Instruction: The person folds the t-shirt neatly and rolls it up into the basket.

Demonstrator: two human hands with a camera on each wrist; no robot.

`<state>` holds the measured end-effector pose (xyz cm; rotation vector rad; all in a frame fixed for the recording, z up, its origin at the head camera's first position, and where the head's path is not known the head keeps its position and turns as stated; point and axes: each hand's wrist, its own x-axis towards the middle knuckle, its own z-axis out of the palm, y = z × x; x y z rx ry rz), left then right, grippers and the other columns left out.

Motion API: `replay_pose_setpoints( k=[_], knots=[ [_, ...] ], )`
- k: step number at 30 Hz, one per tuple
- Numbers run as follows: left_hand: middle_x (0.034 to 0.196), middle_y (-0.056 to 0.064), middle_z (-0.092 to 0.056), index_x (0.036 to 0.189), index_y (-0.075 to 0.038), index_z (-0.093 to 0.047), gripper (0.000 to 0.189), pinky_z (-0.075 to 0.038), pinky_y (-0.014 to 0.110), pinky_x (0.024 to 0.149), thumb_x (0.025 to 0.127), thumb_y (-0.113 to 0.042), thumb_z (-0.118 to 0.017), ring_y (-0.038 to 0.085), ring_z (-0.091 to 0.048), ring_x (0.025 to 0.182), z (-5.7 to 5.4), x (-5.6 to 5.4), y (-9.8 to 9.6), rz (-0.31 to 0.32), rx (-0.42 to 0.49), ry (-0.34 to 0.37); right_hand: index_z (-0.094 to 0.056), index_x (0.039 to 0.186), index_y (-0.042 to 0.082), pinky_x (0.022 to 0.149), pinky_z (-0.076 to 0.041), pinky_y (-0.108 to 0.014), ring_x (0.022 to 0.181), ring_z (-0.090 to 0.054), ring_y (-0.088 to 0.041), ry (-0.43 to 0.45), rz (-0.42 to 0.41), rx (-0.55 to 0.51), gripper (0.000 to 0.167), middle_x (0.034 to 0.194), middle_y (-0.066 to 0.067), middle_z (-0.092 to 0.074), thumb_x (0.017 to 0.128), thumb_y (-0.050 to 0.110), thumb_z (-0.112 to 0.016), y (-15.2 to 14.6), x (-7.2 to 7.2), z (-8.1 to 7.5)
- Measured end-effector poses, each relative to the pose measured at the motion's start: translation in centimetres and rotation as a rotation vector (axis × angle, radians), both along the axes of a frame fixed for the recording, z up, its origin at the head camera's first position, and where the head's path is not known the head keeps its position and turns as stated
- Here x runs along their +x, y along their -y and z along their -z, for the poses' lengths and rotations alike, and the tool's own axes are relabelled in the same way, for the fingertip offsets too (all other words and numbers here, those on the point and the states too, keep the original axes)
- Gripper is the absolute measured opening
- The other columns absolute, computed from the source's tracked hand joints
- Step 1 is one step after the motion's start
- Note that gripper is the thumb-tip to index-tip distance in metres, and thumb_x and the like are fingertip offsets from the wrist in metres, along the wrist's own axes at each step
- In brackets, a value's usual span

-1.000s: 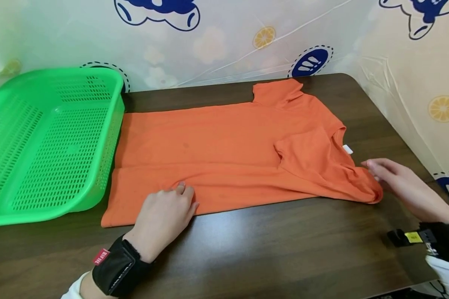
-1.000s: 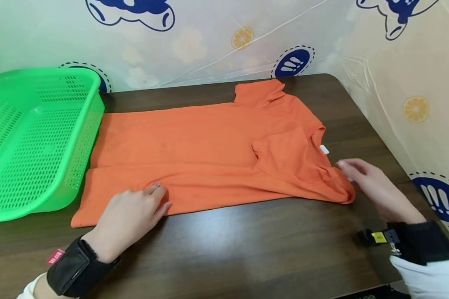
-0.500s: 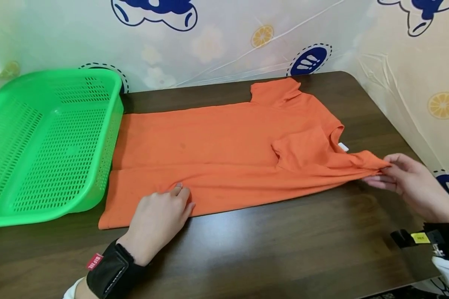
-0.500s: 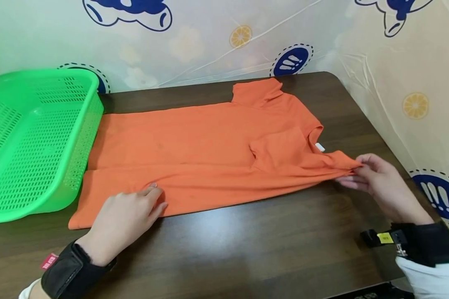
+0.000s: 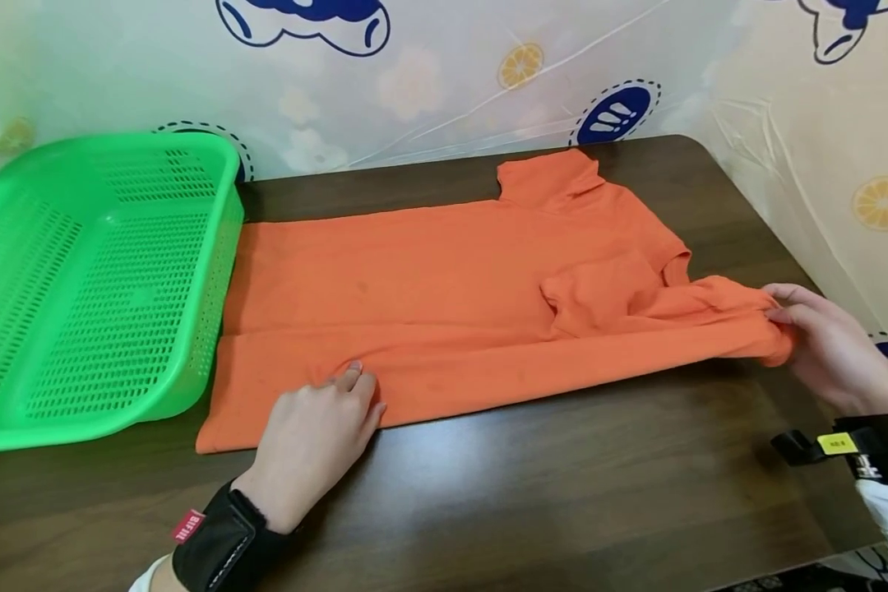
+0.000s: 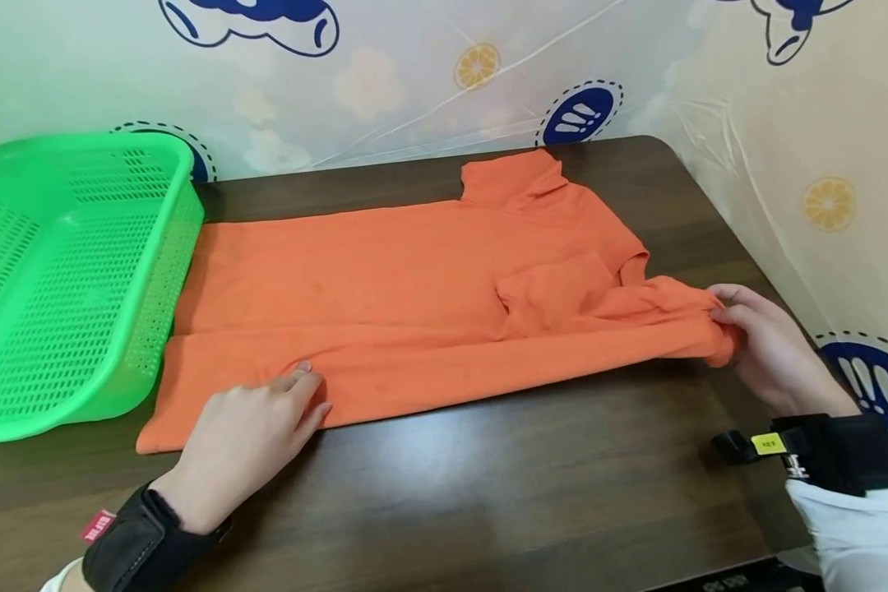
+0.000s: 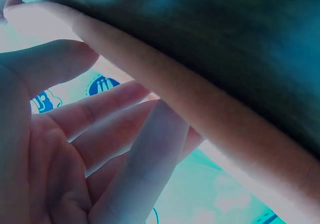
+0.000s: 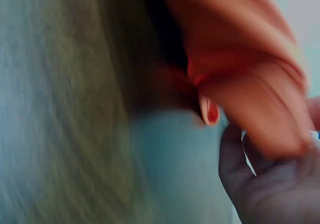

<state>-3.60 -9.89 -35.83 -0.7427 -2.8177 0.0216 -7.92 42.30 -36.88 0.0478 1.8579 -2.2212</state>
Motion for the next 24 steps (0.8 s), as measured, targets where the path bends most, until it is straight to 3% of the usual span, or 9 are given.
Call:
replay_pose_setpoints(
  k=[4, 6, 9, 11, 13, 15, 19, 22, 24],
  knots=[
    [0.089, 0.008, -0.063, 0.068, -0.008, -0.05, 0.026, -0.026, 0.026, 0.032, 0.078, -0.027, -0.064, 0.01, -0.033, 0.037, 0.2, 0.1, 0.0, 0.003, 0.006, 0.004, -0.038, 0.128, 0.007, 0.062, -0.047, -0.023, 0.08, -0.056, -0.011, 0.027, 0.016, 0.164, 0.036, 0.109, -0.001, -0.049, 0.093, 0.013, -0.044, -0.6, 0.0, 0.2],
    [0.09, 0.009, -0.064, 0.069, -0.008, -0.05, 0.026, -0.026, 0.026, 0.032, 0.078, -0.027, -0.065, 0.01, -0.035, 0.038, 0.3, 0.1, 0.0, 0.001, 0.006, 0.003, -0.037, 0.131, 0.009, 0.067, -0.045, -0.019, 0.089, -0.054, -0.004, 0.059, -0.026, 0.347, 0.039, 0.113, 0.006, -0.048, 0.094, 0.019, -0.043, -1.4, 0.2, 0.3],
    [0.091, 0.01, -0.064, 0.068, -0.008, -0.05, 0.026, -0.027, 0.026, 0.032, 0.078, -0.027, -0.064, 0.012, -0.04, 0.041, 0.4, 0.2, 0.1, -0.001, 0.007, -0.005, -0.042, 0.128, 0.008, 0.071, -0.041, -0.019, 0.089, -0.049, 0.004, 0.149, -0.124, 0.739, 0.043, 0.112, 0.01, -0.05, 0.093, 0.032, -0.045, -2.4, 0.4, 0.6],
    [0.092, 0.01, -0.064, 0.069, -0.008, -0.05, 0.026, -0.028, 0.027, 0.032, 0.079, -0.027, -0.063, 0.014, -0.045, 0.044, 0.3, 0.2, 0.1, -0.002, 0.005, -0.008, -0.048, 0.122, 0.004, 0.07, -0.04, -0.022, 0.084, -0.047, 0.003, 0.186, -0.226, 0.988, 0.045, 0.108, 0.006, -0.054, 0.092, 0.036, -0.046, -2.7, 0.6, 0.7],
    [0.093, 0.011, -0.064, 0.07, -0.007, -0.051, 0.025, -0.029, 0.028, 0.032, 0.079, -0.028, -0.063, 0.016, -0.049, 0.047, 0.2, 0.2, 0.0, -0.002, 0.004, -0.008, -0.052, 0.114, -0.001, 0.068, -0.041, -0.027, 0.08, -0.049, -0.004, 0.186, -0.303, 1.141, 0.042, 0.099, -0.002, -0.058, 0.091, 0.034, -0.049, -2.8, 0.8, 0.7],
    [0.095, 0.012, -0.064, 0.071, -0.007, -0.052, 0.025, -0.03, 0.028, 0.032, 0.079, -0.028, -0.064, 0.017, -0.051, 0.049, 0.2, 0.3, 0.0, 0.0, 0.0, -0.009, -0.055, 0.109, -0.001, 0.066, -0.043, -0.031, 0.077, -0.052, -0.011, 0.155, -0.321, 1.24, 0.037, 0.093, -0.006, -0.06, 0.092, 0.032, -0.048, -2.4, 1.0, 0.5],
    [0.091, 0.013, -0.064, 0.07, -0.006, -0.052, 0.025, -0.03, 0.028, 0.031, 0.078, -0.027, -0.065, 0.018, -0.051, 0.05, 0.1, 0.4, -0.2, 0.008, -0.008, -0.022, -0.055, 0.109, 0.001, 0.06, -0.042, -0.034, 0.078, -0.055, -0.024, 0.041, -0.227, 1.32, 0.045, 0.087, -0.007, -0.062, 0.092, 0.041, -0.042, -0.2, 0.6, -0.9],
    [0.089, 0.013, -0.063, 0.07, -0.006, -0.052, 0.026, -0.031, 0.028, 0.031, 0.077, -0.027, -0.065, 0.018, -0.052, 0.051, 0.1, 0.4, -0.3, 0.014, -0.016, -0.025, -0.055, 0.112, 0.004, 0.062, -0.042, -0.039, 0.085, -0.056, -0.029, -0.033, -0.195, 1.355, 0.056, 0.091, -0.011, -0.063, 0.089, 0.052, -0.039, 2.5, -0.6, -2.5],
    [0.091, 0.013, -0.063, 0.073, -0.006, -0.054, 0.026, -0.033, 0.029, 0.031, 0.077, -0.028, -0.066, 0.019, -0.053, 0.053, 0.1, 0.4, -0.4, 0.014, -0.019, -0.017, -0.055, 0.113, 0.005, 0.068, -0.042, -0.044, 0.088, -0.056, -0.03, -0.066, -0.22, 1.365, 0.06, 0.094, -0.011, -0.063, 0.087, 0.056, -0.038, 4.3, -1.7, -3.5]
  ],
)
